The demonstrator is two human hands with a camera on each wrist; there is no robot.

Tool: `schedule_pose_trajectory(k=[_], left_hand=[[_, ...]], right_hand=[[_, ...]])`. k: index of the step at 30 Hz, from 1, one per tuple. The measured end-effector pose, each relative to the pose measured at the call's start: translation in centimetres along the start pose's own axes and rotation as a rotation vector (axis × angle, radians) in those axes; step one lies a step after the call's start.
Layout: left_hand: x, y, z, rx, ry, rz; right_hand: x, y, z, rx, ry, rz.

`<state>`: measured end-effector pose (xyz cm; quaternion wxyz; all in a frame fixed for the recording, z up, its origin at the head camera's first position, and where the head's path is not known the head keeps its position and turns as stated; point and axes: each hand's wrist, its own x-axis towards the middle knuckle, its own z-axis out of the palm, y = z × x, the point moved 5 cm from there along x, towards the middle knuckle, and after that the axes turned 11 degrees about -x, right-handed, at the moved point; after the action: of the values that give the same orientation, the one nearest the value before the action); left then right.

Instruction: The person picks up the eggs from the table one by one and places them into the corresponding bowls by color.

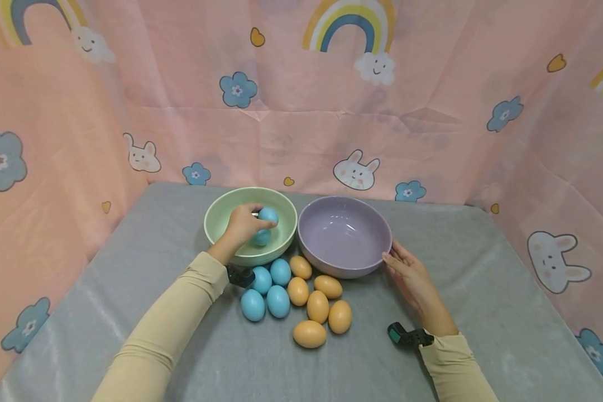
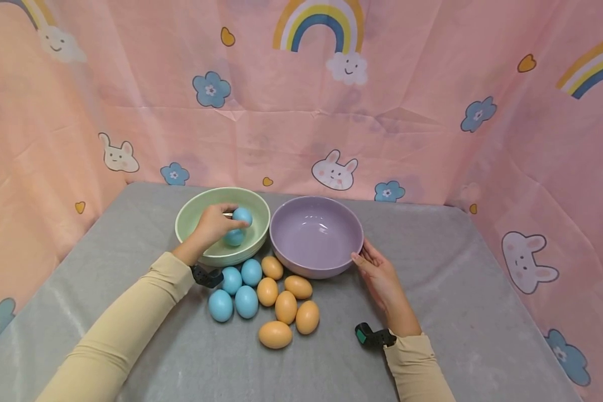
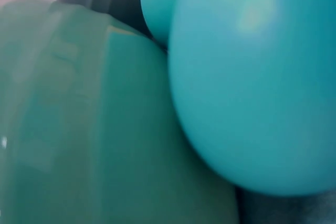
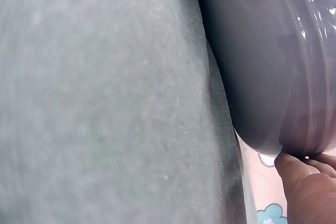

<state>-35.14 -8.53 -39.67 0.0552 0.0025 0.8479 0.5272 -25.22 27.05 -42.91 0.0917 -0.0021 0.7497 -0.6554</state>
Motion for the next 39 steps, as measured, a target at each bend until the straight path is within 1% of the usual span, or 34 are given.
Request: schedule_pose_trajectory(k=[9,18,30,34,39], left_hand=[[-0.11,-0.22,0.10,0.035,-0.010,-0.029],[-0.05,-0.49,-0.04,0.046,-0.005,-0.052],[-0.28,-0.43,0.20,0.085,-0.023,-0.073],[-0.34,-0.45,0.30,0.117,-0.040,-0.074],[-0.42,-0.49,0.44,0.129,-0.051,-0.078]], right_hand=[[0.07,0.05,0.06,0.006,-0.007,-0.028],[0.20,0.09,0.07,0.012,-0.010,-0.025],[0.08,0.09,0.06,0.011,-0.009,-0.018],[0.07,0.05,0.06,0.014,-0.007,-0.013],[0.08,0.00,0.05,0.013,-0.007,-0.014]])
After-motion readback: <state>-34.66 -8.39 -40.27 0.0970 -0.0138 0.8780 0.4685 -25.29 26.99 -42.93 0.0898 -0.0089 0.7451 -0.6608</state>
